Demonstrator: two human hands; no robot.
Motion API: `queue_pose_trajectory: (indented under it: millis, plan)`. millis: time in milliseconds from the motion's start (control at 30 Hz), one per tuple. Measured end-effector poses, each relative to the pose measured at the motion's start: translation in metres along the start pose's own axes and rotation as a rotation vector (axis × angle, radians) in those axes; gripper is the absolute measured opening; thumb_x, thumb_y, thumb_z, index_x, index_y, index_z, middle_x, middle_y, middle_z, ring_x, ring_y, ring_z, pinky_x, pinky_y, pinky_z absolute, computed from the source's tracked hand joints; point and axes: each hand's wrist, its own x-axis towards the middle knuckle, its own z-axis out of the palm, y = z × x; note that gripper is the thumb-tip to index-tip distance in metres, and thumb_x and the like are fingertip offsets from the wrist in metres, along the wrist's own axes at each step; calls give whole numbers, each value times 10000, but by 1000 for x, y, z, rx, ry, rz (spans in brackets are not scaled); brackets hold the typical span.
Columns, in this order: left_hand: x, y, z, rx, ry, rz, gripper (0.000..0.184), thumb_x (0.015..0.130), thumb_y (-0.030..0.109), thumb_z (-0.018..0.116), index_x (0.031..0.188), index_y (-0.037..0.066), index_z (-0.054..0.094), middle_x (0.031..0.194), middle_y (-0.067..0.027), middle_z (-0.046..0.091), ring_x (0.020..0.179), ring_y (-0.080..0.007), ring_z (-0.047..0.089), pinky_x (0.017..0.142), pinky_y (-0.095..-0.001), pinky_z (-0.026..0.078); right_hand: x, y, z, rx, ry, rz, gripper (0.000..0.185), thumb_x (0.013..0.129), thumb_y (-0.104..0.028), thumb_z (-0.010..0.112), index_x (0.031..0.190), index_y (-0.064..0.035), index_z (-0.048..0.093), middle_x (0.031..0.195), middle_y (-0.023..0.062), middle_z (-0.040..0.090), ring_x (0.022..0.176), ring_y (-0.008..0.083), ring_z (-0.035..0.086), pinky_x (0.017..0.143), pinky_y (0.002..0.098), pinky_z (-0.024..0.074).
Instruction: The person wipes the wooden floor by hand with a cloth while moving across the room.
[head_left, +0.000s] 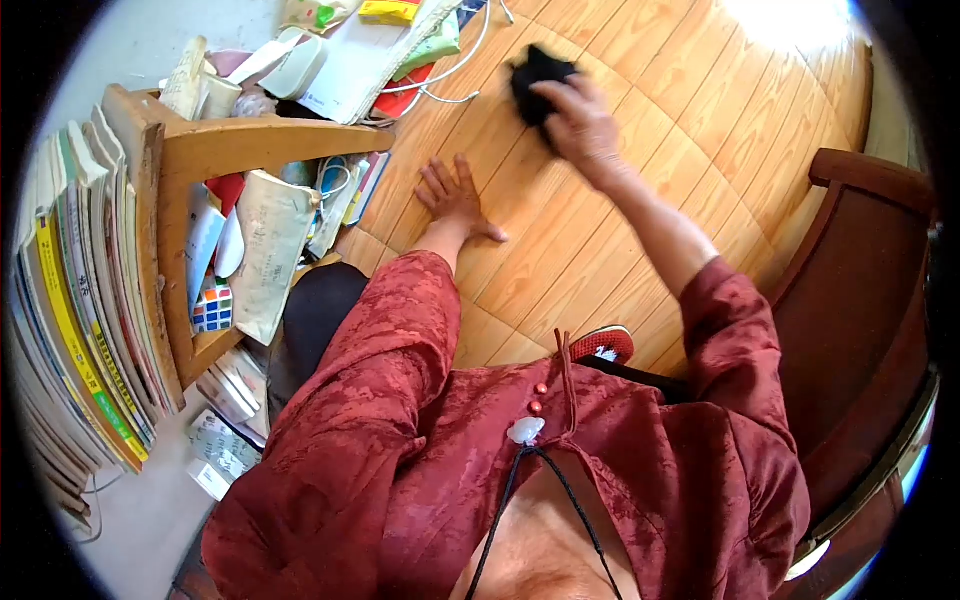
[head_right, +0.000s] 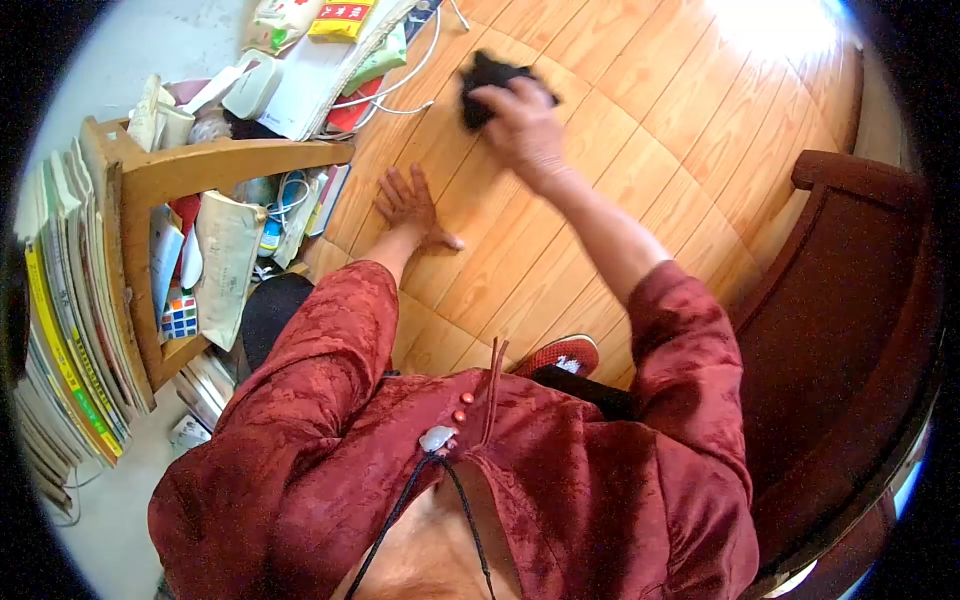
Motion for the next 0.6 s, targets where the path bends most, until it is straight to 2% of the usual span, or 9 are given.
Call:
queue_pose_trajectory:
  millis: [33, 100, 167, 267, 333, 367, 433, 533, 600]
  plan:
    - [1, -3, 10, 1, 84, 26, 1579, 455, 616, 877, 1510, 88, -173, 1543, -304, -183, 1401, -517, -197, 1097, -686, -11, -6, -21, 21, 16, -73, 0, 427, 723, -120, 648, 1131, -244, 663, 1171, 173, 550, 1095, 381, 529, 912, 456, 482]
    - [5, -9, 19, 102, 46, 102, 1531, 473, 663, 843, 1527, 132, -134, 1571, -244, -152, 1414, -501, -176, 1099, -689, -3, -22, -58, 66, 26, -209, 2, 361, 794, -139, 591, 1132, -242, 666, 1177, 178, 531, 1054, 387, 529, 874, 455, 492]
    - [-1, -7, 10, 192, -28, 162, 1453, 493, 758, 768, 1546, 206, -66, 1613, -136, -62, 1443, -461, -107, 1099, -697, 2, -34, -77, 104, -179, -610, -154, 356, 882, -187, 507, 1178, -308, 665, 1278, 128, 486, 1172, 318, 479, 890, 428, 481]
    - [37, -18, 45, 204, 31, 235, 1476, 472, 773, 765, 1547, 169, -45, 1611, -163, -9, 1454, -453, -46, 1110, -676, -1, -36, -74, 116, -210, -672, -88, 314, 912, -233, 506, 1165, -307, 676, 1289, 99, 474, 1181, 294, 462, 901, 397, 463]
    - [11, 1, 9, 149, -84, -46, 1530, 457, 709, 820, 1535, 101, -80, 1588, -243, -55, 1444, -474, -77, 1111, -667, 1, -22, -46, 108, -289, -570, -23, 276, 915, -225, 518, 1122, -259, 697, 1260, 98, 478, 1132, 301, 478, 887, 419, 467]
    - [0, 1, 0, 112, 8, 2, 1599, 462, 685, 842, 1489, 19, -187, 1540, -328, -147, 1419, -503, -147, 1122, -640, -5, -7, -32, 92, -343, -539, 48, 259, 923, -220, 515, 1102, -241, 701, 1244, 97, 482, 1122, 309, 487, 878, 423, 474]
    - [-3, -2, 1, 33, 3, 5, 1632, 441, 626, 886, 1478, 51, -236, 1519, -343, -201, 1403, -504, -209, 1114, -643, -30, 20, 3, 56, -465, -470, 166, 252, 928, -202, 509, 1111, -219, 681, 1237, 128, 479, 1116, 342, 500, 865, 448, 490]
    - [-1, -3, -2, -8, 5, 20, 1618, 449, 591, 900, 1487, 68, -225, 1517, -340, -212, 1400, -497, -226, 1108, -649, -58, 46, 77, 3, -620, -413, 432, 315, 901, -203, 538, 1192, -260, 646, 1275, 134, 486, 1165, 359, 496, 922, 474, 489]
    - [-3, -3, -2, -14, -8, 17, 1609, 456, 580, 903, 1490, 74, -222, 1516, -339, -216, 1399, -495, -231, 1105, -652, -66, 56, 115, -27, -616, -198, 471, 361, 864, -166, 534, 1188, -275, 652, 1181, 138, 572, 1101, 379, 544, 931, 452, 492]
